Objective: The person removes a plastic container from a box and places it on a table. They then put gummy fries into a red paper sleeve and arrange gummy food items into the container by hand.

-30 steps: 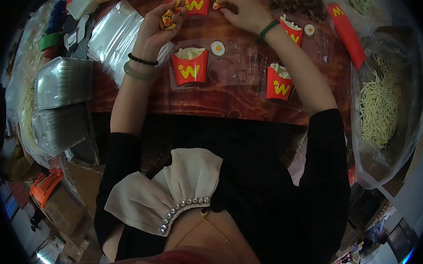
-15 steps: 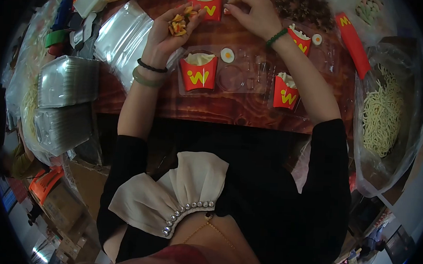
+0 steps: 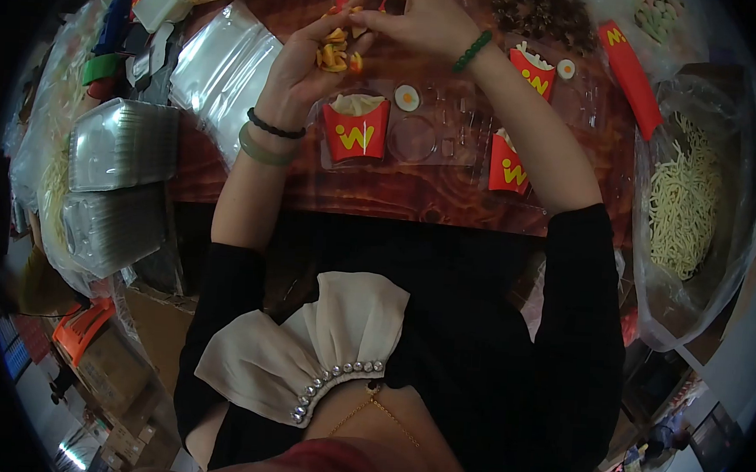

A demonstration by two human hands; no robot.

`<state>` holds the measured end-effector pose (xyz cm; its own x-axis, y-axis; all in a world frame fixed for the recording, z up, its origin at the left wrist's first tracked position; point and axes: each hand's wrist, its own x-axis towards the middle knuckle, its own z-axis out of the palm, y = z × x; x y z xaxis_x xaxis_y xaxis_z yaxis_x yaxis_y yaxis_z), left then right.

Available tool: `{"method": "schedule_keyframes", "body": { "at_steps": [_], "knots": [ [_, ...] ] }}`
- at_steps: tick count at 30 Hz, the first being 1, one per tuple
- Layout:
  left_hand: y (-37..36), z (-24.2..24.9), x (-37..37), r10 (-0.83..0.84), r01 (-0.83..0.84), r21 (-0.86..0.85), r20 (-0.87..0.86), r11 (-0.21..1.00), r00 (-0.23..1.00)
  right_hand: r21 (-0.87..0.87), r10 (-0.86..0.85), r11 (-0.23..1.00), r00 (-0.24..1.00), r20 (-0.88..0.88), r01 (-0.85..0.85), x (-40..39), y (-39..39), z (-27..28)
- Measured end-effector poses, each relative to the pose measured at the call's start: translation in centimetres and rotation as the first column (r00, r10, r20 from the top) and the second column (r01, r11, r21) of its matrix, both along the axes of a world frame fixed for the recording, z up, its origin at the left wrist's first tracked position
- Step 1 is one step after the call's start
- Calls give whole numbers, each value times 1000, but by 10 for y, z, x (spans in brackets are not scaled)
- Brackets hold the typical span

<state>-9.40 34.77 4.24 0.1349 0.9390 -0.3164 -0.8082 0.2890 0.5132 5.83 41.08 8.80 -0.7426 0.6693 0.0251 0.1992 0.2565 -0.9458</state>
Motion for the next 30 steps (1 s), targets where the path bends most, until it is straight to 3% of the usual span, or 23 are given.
{"method": "schedule_keyframes", "body": {
  "at_steps": [1,3,7,9,19,24,27,30],
  "knots": [
    [0,1,-1,-1,1,2,1,1000,1000,14,3,1000,1000,4,-3,4,1,0],
    [-1,7,-3,-89,89,9,220,996,971,41,12,999,1000,13,-12,14,7,0],
    [0,-1,-9,-120,105,68,284,992,951,87,10,996,999,38,-13,28,10,0],
    [-1,-1,-12,-92,82,71,152,994,984,106,7,994,998,56,-13,40,14,-3],
    [7,-4,-11,-47,47,10,-10,999,999,207,45,976,994,102,-66,34,2,-3],
    [5,1,3,-209,213,66,-64,975,976,264,78,959,991,108,-104,27,-3,-1],
    [3,1,8,-94,130,204,-177,970,980,295,80,949,989,123,-113,35,1,-2],
    [5,-1,12,-84,139,218,-243,966,966,321,80,939,987,140,-122,32,4,-6]
  ]
}}
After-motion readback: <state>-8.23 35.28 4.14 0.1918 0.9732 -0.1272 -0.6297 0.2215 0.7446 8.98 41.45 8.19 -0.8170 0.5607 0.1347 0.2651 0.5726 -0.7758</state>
